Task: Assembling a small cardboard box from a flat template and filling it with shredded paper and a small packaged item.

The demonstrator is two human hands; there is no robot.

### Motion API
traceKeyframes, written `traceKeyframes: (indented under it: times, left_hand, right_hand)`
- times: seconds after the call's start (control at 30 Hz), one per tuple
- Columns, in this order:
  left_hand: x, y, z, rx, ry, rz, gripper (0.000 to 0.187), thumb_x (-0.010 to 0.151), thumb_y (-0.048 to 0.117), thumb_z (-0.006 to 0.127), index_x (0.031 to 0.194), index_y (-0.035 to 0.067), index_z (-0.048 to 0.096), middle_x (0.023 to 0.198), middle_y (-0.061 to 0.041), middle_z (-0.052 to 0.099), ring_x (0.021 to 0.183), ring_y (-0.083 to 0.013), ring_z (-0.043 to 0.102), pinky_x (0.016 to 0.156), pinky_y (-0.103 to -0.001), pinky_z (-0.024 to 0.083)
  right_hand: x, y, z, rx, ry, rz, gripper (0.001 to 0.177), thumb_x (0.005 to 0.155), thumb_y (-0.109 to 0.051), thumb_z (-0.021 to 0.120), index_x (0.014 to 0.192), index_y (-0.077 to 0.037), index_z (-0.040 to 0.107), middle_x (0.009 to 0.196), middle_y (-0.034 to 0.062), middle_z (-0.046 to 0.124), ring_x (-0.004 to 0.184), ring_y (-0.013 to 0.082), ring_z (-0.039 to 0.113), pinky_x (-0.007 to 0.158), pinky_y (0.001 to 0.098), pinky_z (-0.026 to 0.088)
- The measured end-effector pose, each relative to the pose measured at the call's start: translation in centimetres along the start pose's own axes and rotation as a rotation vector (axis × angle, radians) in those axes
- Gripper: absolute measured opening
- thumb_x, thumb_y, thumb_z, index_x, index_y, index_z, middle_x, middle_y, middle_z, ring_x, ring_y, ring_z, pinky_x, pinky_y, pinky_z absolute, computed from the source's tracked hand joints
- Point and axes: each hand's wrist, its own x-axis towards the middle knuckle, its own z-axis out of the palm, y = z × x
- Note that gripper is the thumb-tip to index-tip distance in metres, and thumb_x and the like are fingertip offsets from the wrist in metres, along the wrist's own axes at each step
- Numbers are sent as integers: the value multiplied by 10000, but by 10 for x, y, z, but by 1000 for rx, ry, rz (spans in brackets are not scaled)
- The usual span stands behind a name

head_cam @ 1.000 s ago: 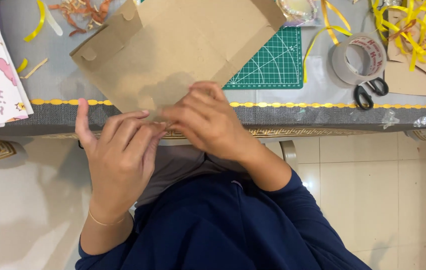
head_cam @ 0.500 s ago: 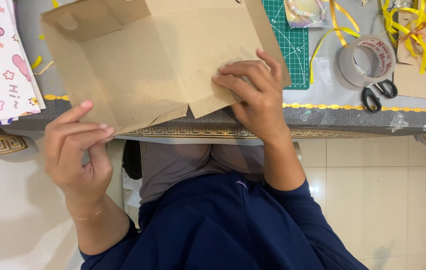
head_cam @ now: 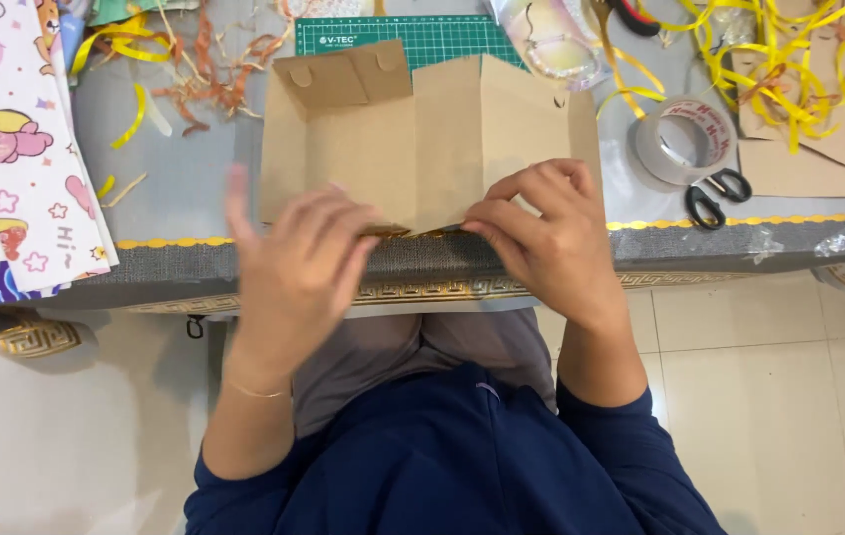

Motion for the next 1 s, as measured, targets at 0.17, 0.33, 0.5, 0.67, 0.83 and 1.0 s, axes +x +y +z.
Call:
traceKeyframes:
  times: [0.17, 0.33, 0.5, 0.67, 0.83, 1.0]
  left_hand:
    - [-4, -7, 44, -154, 260, 7, 42, 971, 69, 757, 987, 100, 782, 833, -28, 697, 816, -232, 703, 968, -482, 540]
    - [-17, -15, 54, -223, 315, 47, 50, 956, 75, 772, 979, 117, 785, 874, 6, 723, 823, -213, 716, 951, -452, 566]
    - [-13, -10, 59, -141, 295, 156, 117, 935, 64, 782, 1012, 151, 765, 944, 32, 748, 876, -186, 720, 996, -456, 538]
    - [-5, -3, 67, -102, 439, 201, 107, 929, 33, 791, 968, 108, 726, 908, -9, 703, 798, -190, 685, 973, -453, 529]
    - [-11, -6, 84, -95, 561, 220, 126, 885, 17, 828, 881, 100, 732, 955, -38, 679, 811, -204, 669, 904, -454, 585]
    - [-7, -9, 95, -85, 680, 308, 152, 872, 9, 832, 820, 102, 723, 905, -37, 659, 750, -183, 666, 845, -438, 576]
  right_hand:
    - [-15, 11, 15, 59, 67, 75, 62, 978, -82, 753, 927, -104, 724, 888, 37, 632, 801, 256, 627, 891, 409, 481]
    - [-17, 8, 24, 84, 95, 150, 125, 1003, -130, 737, 910, -74, 677, 865, 51, 595, 809, 266, 612, 884, 407, 451]
    - [9, -7, 18, -32, 92, 42, 125, 975, -119, 790, 921, -81, 684, 911, 70, 587, 851, 288, 574, 920, 467, 448]
    - [28, -21, 21, -129, 35, -144, 154, 1001, -98, 728, 868, -81, 651, 1030, 85, 559, 909, 290, 573, 906, 448, 494]
    - [33, -21, 21, -28, -22, -135, 133, 960, -68, 762, 870, -63, 665, 1023, 89, 578, 885, 285, 602, 808, 400, 513]
    - [35, -22, 19, 46, -55, -72, 106, 947, -5, 753, 871, -22, 682, 1013, 106, 595, 937, 300, 646, 831, 357, 568]
